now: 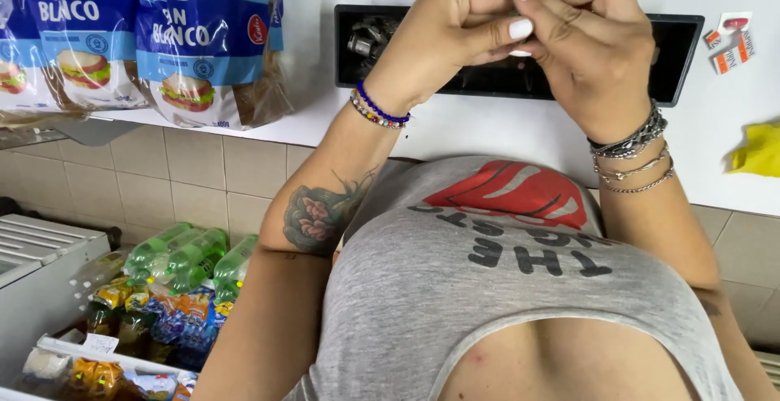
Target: Sorting and organizing various small items including coins and medication into a multi-compartment tray at a store counter.
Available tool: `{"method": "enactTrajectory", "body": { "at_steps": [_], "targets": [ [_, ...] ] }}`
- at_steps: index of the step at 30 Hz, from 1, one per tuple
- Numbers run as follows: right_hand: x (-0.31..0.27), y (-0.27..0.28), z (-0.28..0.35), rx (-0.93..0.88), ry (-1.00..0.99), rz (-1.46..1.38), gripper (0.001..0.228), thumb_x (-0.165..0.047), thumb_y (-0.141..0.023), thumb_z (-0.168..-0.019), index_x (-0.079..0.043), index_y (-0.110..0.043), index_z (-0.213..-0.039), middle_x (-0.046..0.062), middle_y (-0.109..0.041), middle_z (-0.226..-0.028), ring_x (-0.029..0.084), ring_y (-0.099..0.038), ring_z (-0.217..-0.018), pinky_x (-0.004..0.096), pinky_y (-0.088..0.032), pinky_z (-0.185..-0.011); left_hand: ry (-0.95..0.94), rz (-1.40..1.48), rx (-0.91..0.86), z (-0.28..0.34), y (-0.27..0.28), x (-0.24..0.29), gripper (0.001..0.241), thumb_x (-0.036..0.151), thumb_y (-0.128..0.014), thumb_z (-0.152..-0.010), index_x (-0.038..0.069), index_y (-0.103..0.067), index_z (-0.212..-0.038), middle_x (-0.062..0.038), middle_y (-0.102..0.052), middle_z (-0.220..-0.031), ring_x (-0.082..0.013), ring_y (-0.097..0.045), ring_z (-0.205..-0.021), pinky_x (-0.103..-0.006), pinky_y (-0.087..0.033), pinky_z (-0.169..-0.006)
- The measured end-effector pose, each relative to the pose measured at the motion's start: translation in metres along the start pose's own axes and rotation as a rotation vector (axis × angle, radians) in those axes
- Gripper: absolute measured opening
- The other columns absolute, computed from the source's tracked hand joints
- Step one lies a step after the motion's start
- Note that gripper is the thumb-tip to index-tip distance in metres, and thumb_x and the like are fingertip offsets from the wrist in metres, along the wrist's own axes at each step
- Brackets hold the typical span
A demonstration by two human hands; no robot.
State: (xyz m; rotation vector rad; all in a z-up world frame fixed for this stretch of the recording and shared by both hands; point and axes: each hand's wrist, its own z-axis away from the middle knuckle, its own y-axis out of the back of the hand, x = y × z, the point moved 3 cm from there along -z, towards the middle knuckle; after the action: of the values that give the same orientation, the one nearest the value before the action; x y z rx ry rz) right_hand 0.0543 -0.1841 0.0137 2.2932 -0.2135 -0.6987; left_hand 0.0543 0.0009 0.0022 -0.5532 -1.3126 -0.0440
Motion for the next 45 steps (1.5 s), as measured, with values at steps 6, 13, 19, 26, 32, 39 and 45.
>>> {"method": "enactTrajectory", "body": {
  "at_steps": [6, 13, 19, 26, 32, 39, 45],
  "targets": [
    [-0.003, 0.002, -0.003, 0.051, -0.019, -0.065, 0.028, -0.009, -0.067, -0.118, 0.009, -0.071, -0.139, 0.024, -0.076, -0.131, 0.049, -0.058, -0.131, 0.059, -0.036, -0.107, -0.173, -0.2, -0.046, -0.005, 0.0, 0.007, 0.016, 0.018, -0.068, -0.099, 0.003, -0.073, -0.101, 0.001, -0.072, -0.093, -0.0059, -0.064, -0.09, -0.0223, -0.056, -0.081],
    [0.009, -0.004, 0.007, 0.078, -0.025, -0.056, 0.032, -0.017, -0.063, -0.118, 0.006, -0.072, -0.139, 0.023, -0.077, -0.133, 0.05, -0.057, -0.134, 0.06, -0.031, -0.112, -0.129, -0.081, -0.091, -0.003, -0.005, 0.005, 0.025, 0.026, -0.067, -0.099, 0.002, -0.071, -0.105, -0.001, -0.07, -0.094, -0.009, -0.064, -0.092, -0.0242, -0.058, -0.087],
    [0.006, -0.002, 0.003, 0.051, -0.043, -0.049, 0.029, -0.011, -0.064, -0.12, 0.006, -0.07, -0.143, 0.026, -0.079, -0.131, 0.05, -0.059, -0.128, 0.059, -0.034, -0.115, -0.116, -0.061, -0.048, -0.003, -0.001, -0.001, 0.03, 0.023, -0.07, -0.1, 0.0, -0.07, -0.119, -0.008, -0.075, -0.112, -0.0157, -0.072, -0.105, -0.0286, -0.062, -0.097],
    [0.008, -0.001, 0.003, 0.066, -0.061, -0.056, 0.033, -0.016, -0.064, -0.12, 0.006, -0.07, -0.144, 0.026, -0.081, -0.124, 0.049, -0.06, -0.132, 0.056, -0.033, -0.116, -0.159, -0.084, -0.056, -0.007, -0.004, -0.001, 0.026, 0.019, -0.071, -0.101, 0.001, -0.069, -0.12, -0.005, -0.074, -0.117, -0.0134, -0.07, -0.11, -0.0274, -0.059, -0.099],
    [0.013, -0.003, 0.007, 0.076, -0.072, -0.05, 0.036, -0.019, -0.058, -0.122, 0.005, -0.067, -0.147, 0.022, -0.081, -0.103, 0.047, -0.059, -0.137, 0.058, -0.033, -0.118, -0.19, -0.059, -0.083, -0.012, -0.006, 0.0, 0.017, 0.011, -0.071, -0.101, 0.002, -0.069, -0.115, -0.005, -0.074, -0.113, -0.0138, -0.071, -0.107, -0.0271, -0.061, -0.097],
    [0.014, 0.0, 0.005, 0.016, -0.071, -0.164, 0.034, -0.015, -0.08, -0.109, 0.009, -0.075, -0.132, 0.031, -0.075, -0.13, 0.047, -0.066, -0.132, 0.058, -0.032, -0.119, -0.135, -0.143, -0.064, -0.012, -0.001, -0.006, 0.015, 0.014, -0.072, -0.098, 0.005, -0.072, -0.11, -0.005, -0.076, -0.107, -0.0112, -0.072, -0.1, -0.0239, -0.06, -0.087],
    [0.001, 0.007, -0.008, 0.103, -0.021, -0.112, 0.017, -0.006, -0.084, -0.11, 0.011, -0.082, -0.113, 0.016, -0.076, -0.094, 0.037, -0.069, -0.103, 0.047, -0.04, -0.096, 0.063, -0.04, 0.027, -0.01, 0.001, -0.012, 0.045, 0.021, -0.08, -0.091, 0.005, -0.063, -0.129, -0.008, -0.077, -0.099, -0.011, -0.072, -0.094, -0.0276, -0.066, -0.088]
  ]
}}
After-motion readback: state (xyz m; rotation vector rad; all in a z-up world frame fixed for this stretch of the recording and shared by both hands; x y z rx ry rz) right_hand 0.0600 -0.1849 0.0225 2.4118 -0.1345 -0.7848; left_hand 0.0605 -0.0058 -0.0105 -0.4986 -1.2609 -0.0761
